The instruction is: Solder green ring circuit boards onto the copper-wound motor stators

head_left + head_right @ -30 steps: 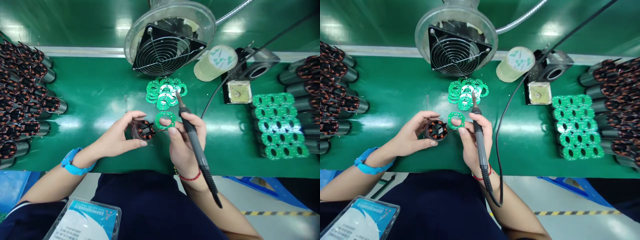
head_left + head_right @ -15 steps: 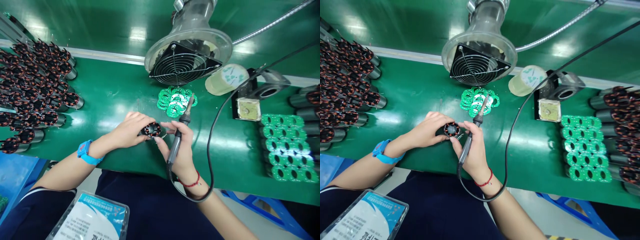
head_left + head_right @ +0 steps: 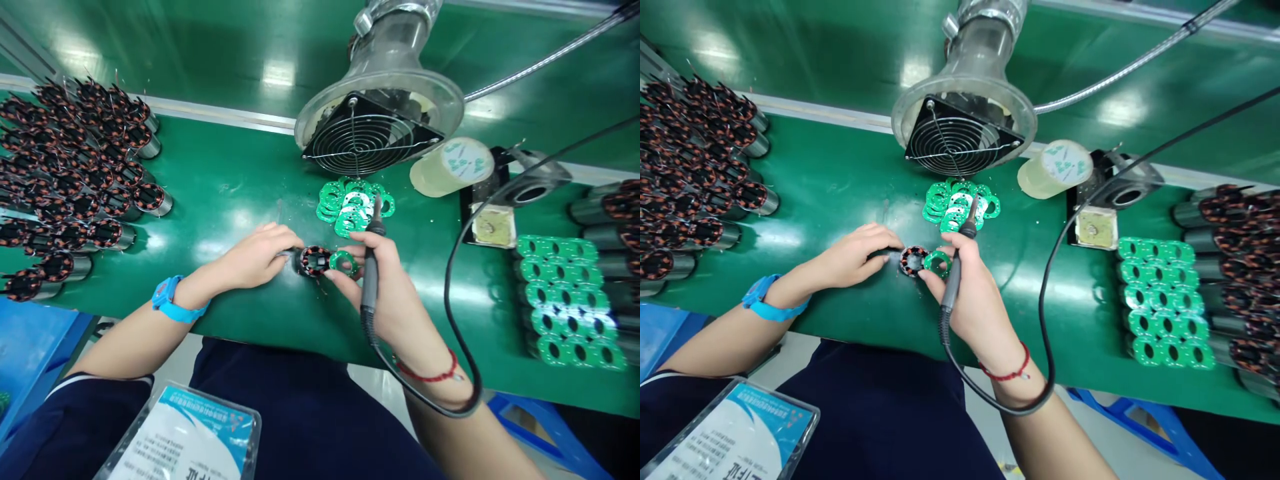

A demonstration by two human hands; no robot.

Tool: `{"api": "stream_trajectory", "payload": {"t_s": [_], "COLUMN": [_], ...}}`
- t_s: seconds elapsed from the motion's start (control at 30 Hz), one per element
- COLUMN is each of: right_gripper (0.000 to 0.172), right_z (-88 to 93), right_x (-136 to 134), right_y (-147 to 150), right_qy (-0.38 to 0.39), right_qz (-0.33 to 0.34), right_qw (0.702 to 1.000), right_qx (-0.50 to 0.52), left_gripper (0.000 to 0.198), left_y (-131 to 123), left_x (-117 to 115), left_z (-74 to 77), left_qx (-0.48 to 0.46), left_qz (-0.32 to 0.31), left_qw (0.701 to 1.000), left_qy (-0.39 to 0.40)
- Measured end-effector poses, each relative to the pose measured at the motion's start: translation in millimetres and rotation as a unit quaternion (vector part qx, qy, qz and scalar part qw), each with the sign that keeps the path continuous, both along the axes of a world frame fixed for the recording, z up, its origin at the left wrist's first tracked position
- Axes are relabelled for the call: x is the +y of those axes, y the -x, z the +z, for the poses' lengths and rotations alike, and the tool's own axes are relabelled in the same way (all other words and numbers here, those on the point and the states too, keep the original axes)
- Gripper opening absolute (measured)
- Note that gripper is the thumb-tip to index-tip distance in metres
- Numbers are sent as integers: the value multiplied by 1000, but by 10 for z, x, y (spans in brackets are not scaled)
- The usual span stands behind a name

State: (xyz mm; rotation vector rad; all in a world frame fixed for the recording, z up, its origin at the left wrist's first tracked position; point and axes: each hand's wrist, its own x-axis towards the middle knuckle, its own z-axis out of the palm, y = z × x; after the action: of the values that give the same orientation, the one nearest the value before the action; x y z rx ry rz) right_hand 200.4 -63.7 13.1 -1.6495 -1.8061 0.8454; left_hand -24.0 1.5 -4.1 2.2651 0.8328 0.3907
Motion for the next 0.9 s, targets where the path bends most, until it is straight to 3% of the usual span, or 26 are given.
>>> {"api": "stream_trajectory", "payload": {"t_s": [0.13, 0.3, 0.57, 0.73, 0.9], "right_gripper": [45, 36, 34, 41, 46], "right_z": [31, 65, -74, -180, -236], "right_x": [84, 125, 100, 15, -97], "right_y": [165, 347, 382, 361, 256], "right_qy": [-100, -171, -192, -158, -152], "right_qz": [14, 57, 7, -57, -17], "right_qw": [988, 953, 966, 974, 987], "right_qx": [-120, -243, -173, -150, -58], "left_gripper": [37, 28, 23, 36, 38], "left_y": [-124, -218, -243, -222, -312], "left_x": [-52, -61, -56, -60, -106], "left_z": [-68, -95, -126, -105, -113], "left_qx": [-13, 2, 17, -88, -125], "left_qz": [14, 47, 59, 48, 45], "left_qw": [1000, 998, 997, 995, 991], "left_qy": [-11, -40, -53, 3, -16]}}
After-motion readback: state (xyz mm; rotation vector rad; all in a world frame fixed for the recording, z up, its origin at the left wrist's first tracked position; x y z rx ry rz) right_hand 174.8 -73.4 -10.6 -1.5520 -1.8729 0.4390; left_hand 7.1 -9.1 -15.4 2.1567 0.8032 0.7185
